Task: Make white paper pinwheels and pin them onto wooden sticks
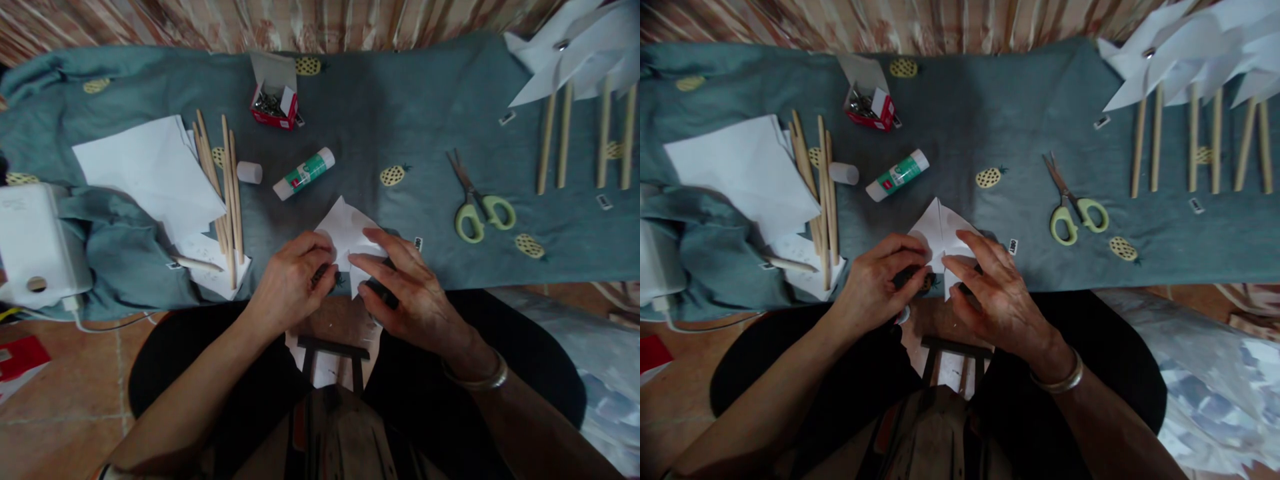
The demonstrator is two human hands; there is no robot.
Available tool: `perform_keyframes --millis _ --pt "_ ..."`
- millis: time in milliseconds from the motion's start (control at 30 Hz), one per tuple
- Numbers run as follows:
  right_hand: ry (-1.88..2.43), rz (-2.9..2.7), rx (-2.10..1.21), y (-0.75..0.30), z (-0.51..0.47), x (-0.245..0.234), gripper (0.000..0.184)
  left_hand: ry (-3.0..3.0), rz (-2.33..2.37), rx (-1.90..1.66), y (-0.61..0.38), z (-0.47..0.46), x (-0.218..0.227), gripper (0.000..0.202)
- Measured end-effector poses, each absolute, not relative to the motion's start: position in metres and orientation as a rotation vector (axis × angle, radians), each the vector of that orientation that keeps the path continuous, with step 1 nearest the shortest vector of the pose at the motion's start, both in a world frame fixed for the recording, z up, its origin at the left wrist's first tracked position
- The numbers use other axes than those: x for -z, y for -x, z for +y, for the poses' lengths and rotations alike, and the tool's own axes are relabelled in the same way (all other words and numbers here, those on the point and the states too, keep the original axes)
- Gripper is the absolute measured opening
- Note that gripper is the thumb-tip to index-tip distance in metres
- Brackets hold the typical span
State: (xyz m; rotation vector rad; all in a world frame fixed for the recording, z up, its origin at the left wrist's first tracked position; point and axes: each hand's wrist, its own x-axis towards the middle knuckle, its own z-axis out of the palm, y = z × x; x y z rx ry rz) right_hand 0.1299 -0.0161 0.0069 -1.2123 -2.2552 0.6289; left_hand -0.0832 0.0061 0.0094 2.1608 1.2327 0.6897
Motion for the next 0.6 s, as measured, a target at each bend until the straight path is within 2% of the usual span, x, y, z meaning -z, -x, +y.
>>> perform_keyframes --millis 600 --pt "1.206 -2.269 -0.58 -0.1271 -0.0176 -0.006 0.039 -2.126 1.261 -0.646 0.0803 0.0074 -0.0117 0.015"
